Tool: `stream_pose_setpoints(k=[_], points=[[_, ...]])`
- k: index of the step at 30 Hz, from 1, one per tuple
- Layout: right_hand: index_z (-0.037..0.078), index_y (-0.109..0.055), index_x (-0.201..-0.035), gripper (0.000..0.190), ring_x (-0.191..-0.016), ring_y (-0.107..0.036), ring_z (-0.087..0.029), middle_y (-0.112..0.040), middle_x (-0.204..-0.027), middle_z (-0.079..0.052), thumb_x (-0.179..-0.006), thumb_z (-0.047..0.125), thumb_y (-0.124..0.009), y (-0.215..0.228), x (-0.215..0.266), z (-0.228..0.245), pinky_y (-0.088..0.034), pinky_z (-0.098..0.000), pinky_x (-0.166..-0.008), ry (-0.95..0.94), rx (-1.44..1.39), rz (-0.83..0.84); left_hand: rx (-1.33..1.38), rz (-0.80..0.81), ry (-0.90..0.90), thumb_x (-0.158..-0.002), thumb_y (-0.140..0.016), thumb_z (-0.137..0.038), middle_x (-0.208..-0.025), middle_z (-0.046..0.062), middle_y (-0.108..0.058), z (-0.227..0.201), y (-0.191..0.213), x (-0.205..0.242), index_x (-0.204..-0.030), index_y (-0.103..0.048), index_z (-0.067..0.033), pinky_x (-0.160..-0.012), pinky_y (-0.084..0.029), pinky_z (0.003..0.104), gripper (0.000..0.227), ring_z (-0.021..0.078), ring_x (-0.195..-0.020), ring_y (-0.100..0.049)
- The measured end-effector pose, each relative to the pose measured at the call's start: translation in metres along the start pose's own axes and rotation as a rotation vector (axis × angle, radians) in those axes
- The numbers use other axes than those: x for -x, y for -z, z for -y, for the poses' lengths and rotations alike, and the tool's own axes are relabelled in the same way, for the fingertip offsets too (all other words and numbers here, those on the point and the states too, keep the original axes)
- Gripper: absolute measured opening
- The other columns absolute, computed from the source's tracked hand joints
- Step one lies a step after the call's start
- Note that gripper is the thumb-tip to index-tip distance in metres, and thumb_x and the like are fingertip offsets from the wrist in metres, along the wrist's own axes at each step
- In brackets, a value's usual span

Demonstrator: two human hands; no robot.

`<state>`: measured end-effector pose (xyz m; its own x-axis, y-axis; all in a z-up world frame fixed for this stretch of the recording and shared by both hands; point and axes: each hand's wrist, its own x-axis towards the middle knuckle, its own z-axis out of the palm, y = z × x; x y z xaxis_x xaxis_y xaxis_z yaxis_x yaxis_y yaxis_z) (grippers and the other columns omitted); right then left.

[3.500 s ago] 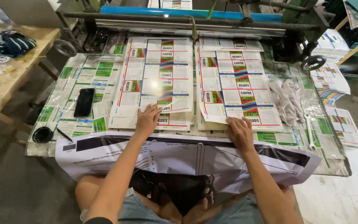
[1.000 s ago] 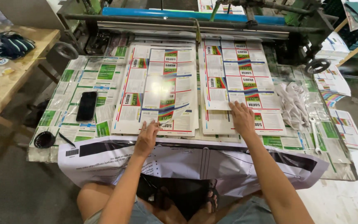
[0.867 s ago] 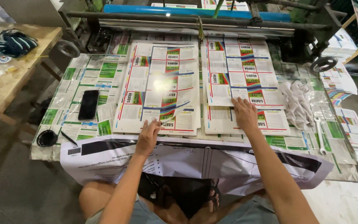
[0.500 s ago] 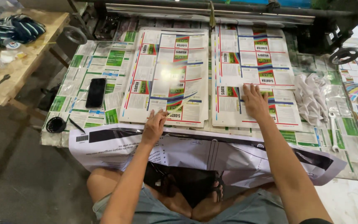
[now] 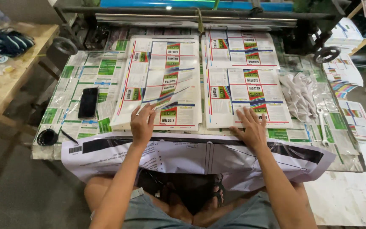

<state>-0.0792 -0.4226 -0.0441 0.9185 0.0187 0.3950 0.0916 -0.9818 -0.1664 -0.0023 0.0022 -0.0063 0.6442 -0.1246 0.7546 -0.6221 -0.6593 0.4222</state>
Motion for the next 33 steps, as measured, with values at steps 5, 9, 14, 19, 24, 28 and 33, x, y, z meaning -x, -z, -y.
stream_pose_setpoints(k=[5, 9, 14, 19, 24, 28, 33], points=[[0.024, -0.052, -0.151, 0.075, -0.150, -0.037, -0.028, -0.046, -0.160, -0.009, -0.088, 0.064, -0.061, -0.001, 0.003, 0.001, -0.016, -0.0603, -0.121, 0.005, -0.005, -0.017, -0.100, 0.191, 0.047, -0.100, -0.061, -0.012, -0.125, 0.011, -0.073, 0.015, -0.036, 0.049, -0.123, -0.062, -0.0061, -0.113, -0.039, 0.054, 0.023, 0.0302, -0.129, -0.062], [0.027, -0.056, -0.147, 0.071, -0.147, -0.039, -0.028, -0.048, -0.157, -0.008, -0.086, 0.064, -0.063, -0.008, 0.001, -0.009, -0.018, -0.0569, -0.118, 0.018, -0.025, -0.027, -0.049, 0.242, 0.137, -0.098, -0.059, -0.015, -0.124, 0.010, -0.074, 0.040, -0.065, 0.067, -0.127, -0.063, -0.0100, -0.114, -0.035, 0.058, 0.030, 0.0299, -0.131, -0.060], [0.029, -0.062, -0.143, 0.056, -0.141, -0.048, -0.026, -0.057, -0.151, -0.006, -0.094, 0.054, -0.061, -0.009, 0.004, -0.010, -0.023, -0.0543, -0.118, 0.059, 0.020, -0.070, -0.054, 0.331, 0.163, -0.103, -0.056, -0.016, -0.116, 0.008, -0.074, 0.044, -0.066, 0.043, -0.135, -0.060, -0.0082, -0.114, -0.036, 0.059, 0.034, 0.0310, -0.132, -0.059], [0.024, -0.067, -0.133, 0.039, -0.130, -0.059, -0.022, -0.068, -0.138, -0.004, -0.098, 0.041, -0.063, -0.002, 0.009, -0.007, -0.029, -0.0505, -0.117, 0.132, 0.025, -0.160, -0.028, 0.369, 0.184, -0.102, -0.058, -0.018, -0.113, 0.007, -0.075, 0.057, -0.082, 0.023, -0.131, -0.062, -0.0085, -0.113, -0.037, 0.060, 0.031, 0.0318, -0.131, -0.059], [0.013, -0.068, -0.121, 0.022, -0.119, -0.067, -0.019, -0.073, -0.124, -0.002, -0.100, 0.016, -0.064, -0.001, 0.011, -0.004, -0.035, -0.0442, -0.116, 0.203, -0.059, -0.243, -0.019, 0.377, 0.208, -0.098, -0.062, -0.014, -0.113, 0.007, -0.074, 0.066, -0.096, 0.001, -0.132, -0.062, -0.0088, -0.113, -0.036, 0.061, 0.035, 0.0318, -0.130, -0.060], [0.013, -0.068, -0.119, 0.024, -0.121, -0.068, -0.018, -0.074, -0.124, 0.000, -0.096, 0.006, -0.062, 0.000, 0.011, -0.005, -0.036, -0.0426, -0.118, 0.242, -0.003, -0.300, 0.010, 0.333, 0.162, -0.097, -0.061, -0.010, -0.111, 0.007, -0.074, 0.072, -0.104, -0.012, -0.131, -0.062, -0.0080, -0.111, -0.037, 0.061, 0.034, 0.0335, -0.126, -0.062], [0.015, -0.067, -0.105, 0.014, -0.113, -0.069, -0.014, -0.074, -0.112, 0.003, -0.092, 0.012, -0.069, 0.008, 0.011, -0.002, -0.035, -0.0447, -0.111, 0.275, 0.011, -0.359, 0.016, 0.392, 0.170, -0.097, -0.062, -0.010, -0.104, 0.007, -0.071, 0.073, -0.109, -0.030, -0.129, -0.060, -0.0078, -0.112, -0.038, 0.062, 0.032, 0.0329, -0.099, -0.068]])
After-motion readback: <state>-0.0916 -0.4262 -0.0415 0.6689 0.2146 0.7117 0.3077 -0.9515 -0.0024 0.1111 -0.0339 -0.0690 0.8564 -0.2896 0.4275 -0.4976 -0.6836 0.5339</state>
